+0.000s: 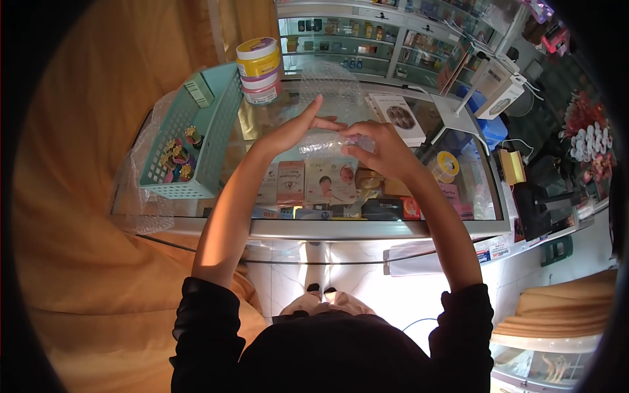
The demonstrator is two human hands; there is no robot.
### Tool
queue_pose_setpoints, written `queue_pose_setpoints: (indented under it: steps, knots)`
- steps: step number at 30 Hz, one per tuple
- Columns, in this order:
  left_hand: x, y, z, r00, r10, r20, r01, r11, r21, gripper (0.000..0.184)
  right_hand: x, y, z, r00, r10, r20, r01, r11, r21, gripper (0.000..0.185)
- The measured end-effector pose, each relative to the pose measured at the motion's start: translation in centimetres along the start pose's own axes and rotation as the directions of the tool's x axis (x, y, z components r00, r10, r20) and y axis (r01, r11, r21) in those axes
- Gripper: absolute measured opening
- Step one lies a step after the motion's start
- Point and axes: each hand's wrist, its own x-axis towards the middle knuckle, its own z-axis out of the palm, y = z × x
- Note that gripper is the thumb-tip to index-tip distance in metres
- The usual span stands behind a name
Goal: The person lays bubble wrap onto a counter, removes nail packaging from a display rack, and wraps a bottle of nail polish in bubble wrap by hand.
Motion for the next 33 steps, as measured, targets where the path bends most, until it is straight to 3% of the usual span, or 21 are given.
queue_pose_setpoints:
  steps: [8,10,11,13,17,19,22,24,27,29,33]
  knots:
    - [-0.1,0.0,-0.1,1.0,-0.007,-0.029,0.007,1.0,-0.011,0.095,0.0,0.6,0.7,0.999,0.018,-0.028,-0.018,1.0,0.013,0.027]
    - [-0.2,0.1,0.0,1.0,-0.01,-0.029,0.01,1.0,-0.013,0.096,0.0,0.7,0.6,0.988,-0.127,-0.092,0.112,0.983,-0.147,0.028]
    - [-0.2,0.2,0.1,1.0,-0.014,-0.027,0.013,1.0,-0.013,0.096,0.0,0.6,0.5,0.988,-0.126,-0.093,0.111,0.983,-0.147,0.028]
    - [-0.3,0.4,0.2,0.999,-0.032,-0.008,0.032,0.998,-0.048,0.096,0.1,0.3,0.4,0.998,-0.026,-0.064,0.02,0.996,-0.087,0.025]
    - [-0.5,0.5,0.3,0.999,-0.025,-0.028,0.024,0.999,-0.037,0.096,0.1,0.1,0.4,0.995,-0.06,-0.083,0.049,0.99,-0.129,0.024]
    - [-0.4,0.4,0.4,0.999,-0.007,-0.041,0.005,0.999,-0.037,0.096,0.3,0.1,0.4,0.997,-0.077,-0.005,0.073,0.962,-0.264,0.026]
    - [-0.5,0.4,0.3,0.999,-0.013,-0.043,0.01,0.998,-0.059,0.094,0.3,-0.3,0.2,0.991,-0.132,0.012,0.129,0.939,-0.318,0.028]
    - [-0.5,0.5,0.4,0.999,-0.03,-0.031,0.027,0.996,-0.081,0.092,0.3,-0.1,0.1,0.996,-0.08,0.027,0.085,0.955,-0.284,0.032]
    - [-0.9,0.5,0.7,0.99,0.112,-0.083,-0.113,0.994,0.0,0.085,0.5,-0.3,-0.1,0.997,-0.018,0.069,0.034,0.969,-0.244,0.037]
    - [-1.3,0.9,0.6,0.962,0.224,-0.158,-0.201,0.968,0.15,0.08,0.4,-0.5,-0.3,0.996,-0.012,0.085,0.033,0.969,-0.246,0.038]
    - [-1.2,0.4,0.6,0.96,0.265,-0.089,-0.242,0.947,0.211,0.078,-0.4,-1.6,-0.8,0.984,-0.004,0.179,0.039,0.98,-0.194,0.033]
